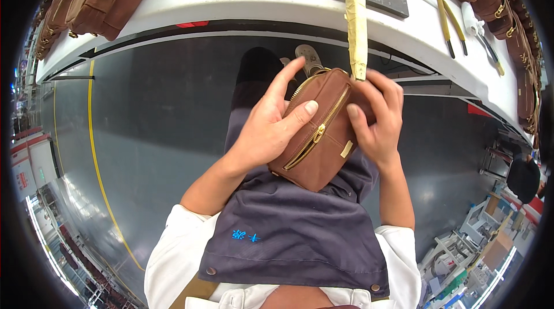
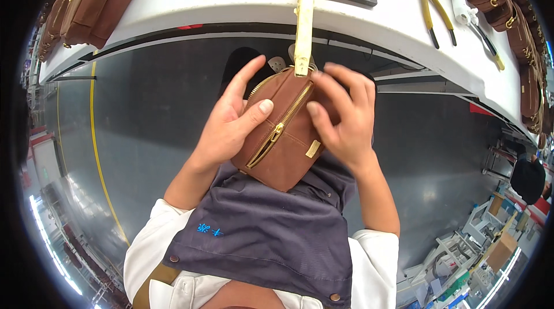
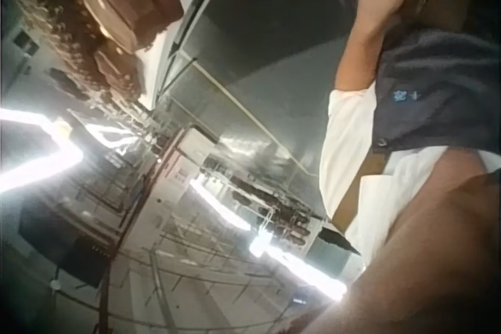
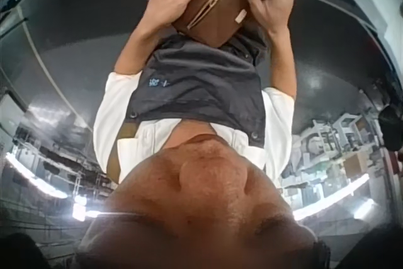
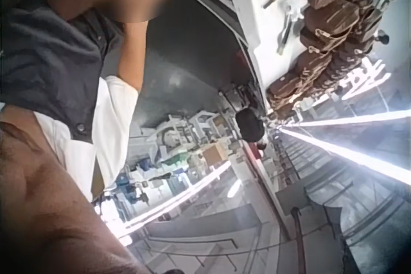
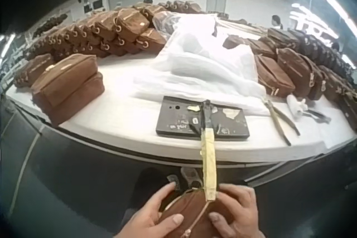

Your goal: Assembling and finishing hardware on leather pouches in a factory.

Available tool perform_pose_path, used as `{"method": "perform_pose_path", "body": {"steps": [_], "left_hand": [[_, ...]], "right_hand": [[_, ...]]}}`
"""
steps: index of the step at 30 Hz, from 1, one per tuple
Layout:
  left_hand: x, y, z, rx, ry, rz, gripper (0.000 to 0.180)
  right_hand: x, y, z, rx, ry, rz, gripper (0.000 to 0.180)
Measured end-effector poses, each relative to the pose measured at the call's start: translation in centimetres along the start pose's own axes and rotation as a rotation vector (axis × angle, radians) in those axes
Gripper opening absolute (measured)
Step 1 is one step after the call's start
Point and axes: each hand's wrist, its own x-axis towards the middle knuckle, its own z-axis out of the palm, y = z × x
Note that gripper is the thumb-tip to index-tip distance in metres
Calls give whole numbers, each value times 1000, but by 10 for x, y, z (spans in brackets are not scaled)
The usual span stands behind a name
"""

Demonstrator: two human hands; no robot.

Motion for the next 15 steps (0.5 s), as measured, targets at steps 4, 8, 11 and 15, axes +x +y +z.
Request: {"method": "perform_pose_path", "body": {"steps": [4,8,11,15], "left_hand": [[-1,29,-8,-225,-137,-134,67],[15,19,-32,-212,-164,-225,54],[13,11,-34,-210,-183,-241,52],[13,8,-31,-133,-169,-233,50]], "right_hand": [[-21,10,25,1111,-392,864,48],[-34,5,46,1374,-520,1267,46],[-33,-2,43,1327,-511,1304,46],[-41,9,48,1299,-466,1232,45]]}}
